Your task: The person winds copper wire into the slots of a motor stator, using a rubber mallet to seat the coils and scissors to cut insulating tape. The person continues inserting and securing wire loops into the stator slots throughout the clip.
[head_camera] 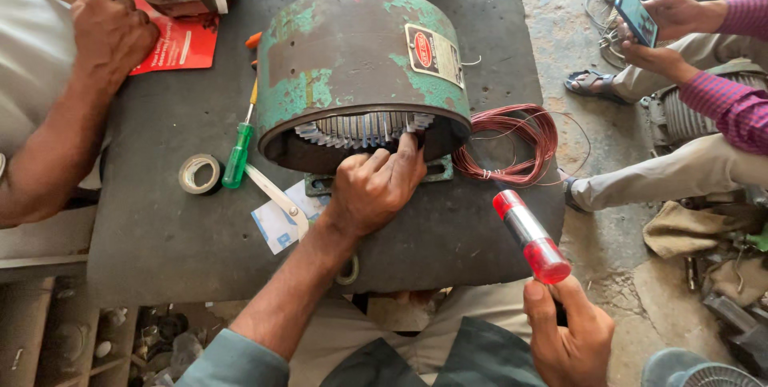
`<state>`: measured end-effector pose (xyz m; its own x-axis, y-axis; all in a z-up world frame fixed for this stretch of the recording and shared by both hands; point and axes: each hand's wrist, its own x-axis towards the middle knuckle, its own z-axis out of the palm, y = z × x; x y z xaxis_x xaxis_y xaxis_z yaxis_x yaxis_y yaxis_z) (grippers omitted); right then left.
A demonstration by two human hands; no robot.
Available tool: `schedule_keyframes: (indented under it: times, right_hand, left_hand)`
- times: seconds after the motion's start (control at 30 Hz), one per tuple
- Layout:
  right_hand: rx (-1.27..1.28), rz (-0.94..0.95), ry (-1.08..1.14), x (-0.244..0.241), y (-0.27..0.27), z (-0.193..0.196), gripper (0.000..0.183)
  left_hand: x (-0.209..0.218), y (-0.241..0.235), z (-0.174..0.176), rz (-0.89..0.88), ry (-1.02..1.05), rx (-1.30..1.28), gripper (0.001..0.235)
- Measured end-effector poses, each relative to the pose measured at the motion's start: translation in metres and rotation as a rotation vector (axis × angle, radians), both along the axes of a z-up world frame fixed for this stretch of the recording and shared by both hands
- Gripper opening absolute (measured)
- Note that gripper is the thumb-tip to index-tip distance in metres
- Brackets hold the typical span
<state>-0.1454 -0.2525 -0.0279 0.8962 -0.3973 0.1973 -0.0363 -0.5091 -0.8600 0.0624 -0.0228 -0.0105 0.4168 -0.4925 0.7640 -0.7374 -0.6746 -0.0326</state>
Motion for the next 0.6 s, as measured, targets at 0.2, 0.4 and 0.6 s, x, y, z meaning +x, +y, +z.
schedule_keyframes:
  times: [0.2,0.4,0.6]
  right_hand:
    - [-0.022,0.026,-0.04,0.001,0.001,0.006,0.017]
    - [0.448,0.055,0.052,0.045,-0.004,0.045,0.03]
    - [0.934,0.292,0.029,0.116,-0.025,0.091,0.033]
  left_hand:
    - [-0.016,0.002,0.031,0.001,0.138,-0.12,0.022]
    - [-0.075,0.033,0.075,0.149,0.273,-0.511,0.007]
    - [-0.071,0.036,0.105,0.25,0.416,-1.059,0.013]
